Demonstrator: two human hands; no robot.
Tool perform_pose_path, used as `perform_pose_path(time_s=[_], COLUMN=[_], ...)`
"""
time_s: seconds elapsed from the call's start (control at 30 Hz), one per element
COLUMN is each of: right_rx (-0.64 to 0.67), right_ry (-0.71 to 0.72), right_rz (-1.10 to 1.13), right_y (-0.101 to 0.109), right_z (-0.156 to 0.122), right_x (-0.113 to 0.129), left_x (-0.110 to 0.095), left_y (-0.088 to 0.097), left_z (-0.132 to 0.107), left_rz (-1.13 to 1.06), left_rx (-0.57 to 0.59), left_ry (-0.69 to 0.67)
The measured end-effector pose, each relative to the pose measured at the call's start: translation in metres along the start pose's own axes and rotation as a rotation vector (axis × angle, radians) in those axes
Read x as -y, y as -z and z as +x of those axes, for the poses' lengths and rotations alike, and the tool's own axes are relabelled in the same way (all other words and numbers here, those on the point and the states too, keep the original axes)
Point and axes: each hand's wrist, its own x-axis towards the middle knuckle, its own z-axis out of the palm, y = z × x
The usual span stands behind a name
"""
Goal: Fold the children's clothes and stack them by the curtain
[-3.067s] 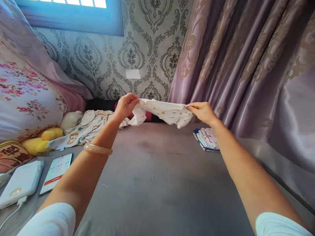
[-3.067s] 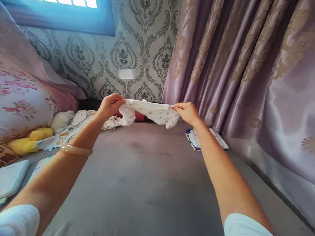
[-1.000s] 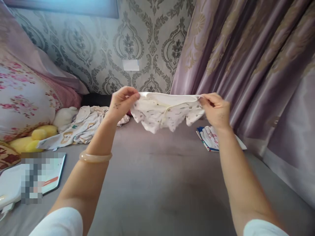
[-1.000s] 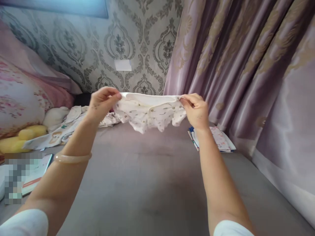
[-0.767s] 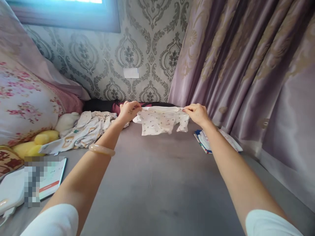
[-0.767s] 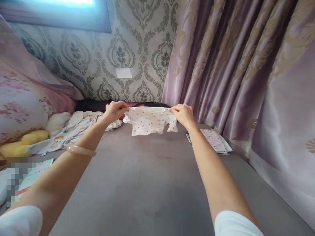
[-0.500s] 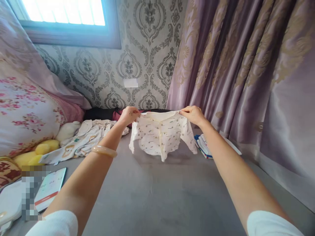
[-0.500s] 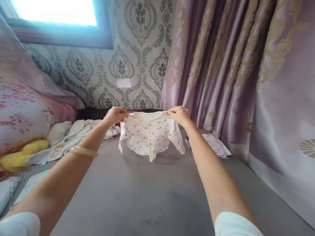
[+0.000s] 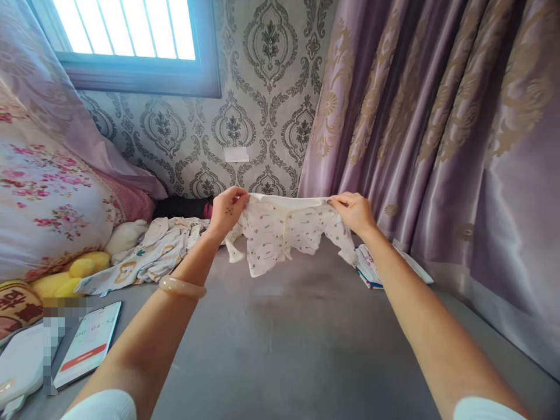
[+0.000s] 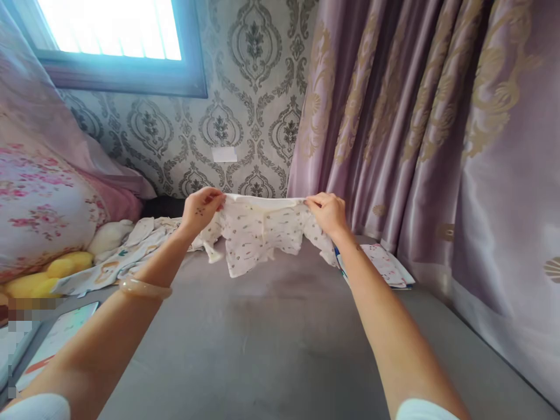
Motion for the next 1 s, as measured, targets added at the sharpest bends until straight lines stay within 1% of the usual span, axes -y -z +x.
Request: perform_pose_path(time_s=[0.03,0.07,0.1,0.13,0.2,0.23,0.27,0.3,0.33,0.37,0.4,0.43,0.47,0.5,0.53,0.57,0.6,0.63,0.7,0.73,0.8,0.87,1.0], right_rx=[-0.079,-0.126,-0.112,-0.028,0.266,0.382,0.432,0.403,0.311,0.185,0.068,0.012,0.032,0.119,0.240,0.348,0.410,0.411,0.319,0.287,0.284,0.298,0.298], right_ry=[0.005,0.010,0.015,0.024,0.044,0.048,0.048,0.043,0.037,0.030,0.025,0.028,0.038,0.053,0.069,0.078,0.077,0.063,0.028,0.022,0.027,0.028,0.003], right_rz=[0.003,0.003,0.003,0.002,0.003,0.011,0.022,0.034,0.044,0.048,0.043,0.031,0.017,0.004,-0.006,-0.011,-0.016,-0.022,-0.036,-0.040,-0.042,-0.042,-0.037], right_y=[0.001,0.002,0.002,0.001,0.001,0.001,0.001,0.002,0.003,0.003,0.004,0.003,0.002,0.000,-0.002,-0.004,-0.005,-0.006,-0.006,-0.006,-0.006,-0.008,-0.013], right_z=[0.001,0.001,-0.001,-0.003,-0.010,-0.013,-0.015,-0.017,-0.018,-0.019,-0.020,-0.021,-0.022,-0.023,-0.024,-0.026,-0.027,-0.027,-0.027,-0.027,-0.026,-0.025,-0.025], right_x=[0.002,0.003,0.004,0.004,0.003,0.002,0.002,0.002,0.003,0.003,0.004,0.004,0.004,0.002,0.001,-0.002,-0.004,-0.007,-0.010,-0.011,-0.012,-0.012,-0.013], left_x=[-0.005,-0.007,-0.008,-0.006,0.003,0.007,0.011,0.013,0.014,0.013,0.013,0.012,0.013,0.014,0.017,0.020,0.023,0.027,0.031,0.031,0.030,0.029,0.026], left_y=[0.002,0.003,0.004,0.005,0.005,0.005,0.005,0.004,0.004,0.004,0.003,0.003,0.002,0.002,0.001,0.000,-0.001,-0.002,-0.004,-0.005,-0.006,-0.007,-0.007], left_z=[0.002,0.002,0.002,0.001,-0.003,-0.006,-0.009,-0.012,-0.014,-0.016,-0.016,-0.016,-0.015,-0.014,-0.014,-0.013,-0.013,-0.014,-0.016,-0.017,-0.018,-0.019,-0.019], left_rz=[-0.010,-0.009,0.010,0.047,0.132,0.160,0.170,0.162,0.143,0.124,0.110,0.108,0.119,0.146,0.179,0.214,0.244,0.266,0.279,0.274,0.262,0.256,0.269], left_rx=[-0.075,-0.102,-0.048,0.074,0.354,0.419,0.405,0.320,0.194,0.070,-0.018,-0.037,0.018,0.125,0.240,0.320,0.345,0.317,0.233,0.218,0.228,0.239,0.245], left_ry=[-0.041,-0.085,-0.124,-0.153,-0.159,-0.140,-0.117,-0.097,-0.084,-0.082,-0.092,-0.114,-0.142,-0.167,-0.185,-0.192,-0.190,-0.180,-0.151,-0.137,-0.106,-0.107,-0.210])
